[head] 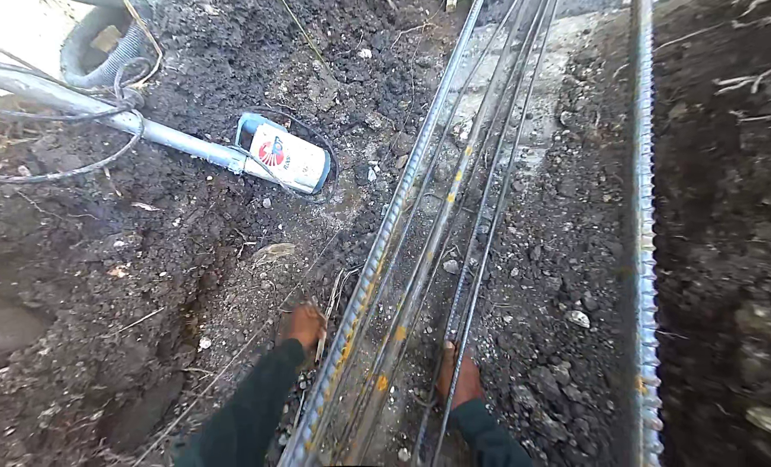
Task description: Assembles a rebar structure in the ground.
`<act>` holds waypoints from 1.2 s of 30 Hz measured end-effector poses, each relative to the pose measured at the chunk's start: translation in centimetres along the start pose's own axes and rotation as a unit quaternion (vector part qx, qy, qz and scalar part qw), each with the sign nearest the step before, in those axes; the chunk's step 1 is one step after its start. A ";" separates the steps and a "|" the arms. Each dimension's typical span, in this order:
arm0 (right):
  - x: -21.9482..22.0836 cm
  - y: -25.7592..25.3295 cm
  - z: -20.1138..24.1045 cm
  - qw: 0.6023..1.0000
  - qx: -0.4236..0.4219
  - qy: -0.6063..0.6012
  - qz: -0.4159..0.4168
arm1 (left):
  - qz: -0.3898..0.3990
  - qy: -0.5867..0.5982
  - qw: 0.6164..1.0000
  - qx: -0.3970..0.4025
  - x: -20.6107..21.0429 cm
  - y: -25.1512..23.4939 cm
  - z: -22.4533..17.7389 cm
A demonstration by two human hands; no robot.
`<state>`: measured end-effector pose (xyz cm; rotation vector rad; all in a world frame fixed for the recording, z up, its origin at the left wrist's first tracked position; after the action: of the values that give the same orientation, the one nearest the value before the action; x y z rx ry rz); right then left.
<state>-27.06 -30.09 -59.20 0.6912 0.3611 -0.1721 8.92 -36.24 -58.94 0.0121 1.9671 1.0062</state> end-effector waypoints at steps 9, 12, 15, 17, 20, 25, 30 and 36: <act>0.2 -2.6 -2.2 0.981 0.063 -0.166 0.079 | 0.019 -0.055 0.998 0.015 6.3 1.6 -0.2; -1.3 -3.5 -2.3 0.992 0.066 -0.080 0.072 | 0.032 0.017 0.999 0.006 7.7 2.1 1.0; -3.6 -3.6 -1.9 0.994 0.060 0.062 0.071 | -0.002 0.013 1.000 0.024 5.9 2.7 3.0; -4.4 -2.1 -1.6 0.987 0.053 0.138 0.065 | -0.028 -0.066 0.996 0.045 4.2 7.3 1.3; -4.2 -1.3 -0.6 0.984 0.052 0.169 0.037 | -0.038 -0.199 0.972 0.121 4.7 13.5 -3.3; -3.7 -1.6 -1.5 0.990 0.038 0.137 0.011 | 0.069 -0.350 0.862 0.359 12.0 16.4 -7.7; -3.7 -1.7 -1.8 0.991 0.030 0.127 0.017 | 0.116 -0.438 0.778 0.434 13.9 14.0 -10.1; -1.2 -0.7 -1.4 0.991 0.013 0.118 0.066 | 0.141 -0.562 0.690 0.434 10.4 9.8 -5.6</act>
<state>-28.76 -29.68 -60.19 0.7605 0.5393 0.0316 -4.81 -29.37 -58.47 1.2027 1.0522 -0.0095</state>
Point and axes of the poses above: each hand's wrist, its own y-axis away from the middle knuckle, its own x-axis out of the palm, z = x × y, the point moved 7 cm from there along -y, towards the middle knuckle, and after that the axes turned 13 degrees about -y, right-handed, at the moved point
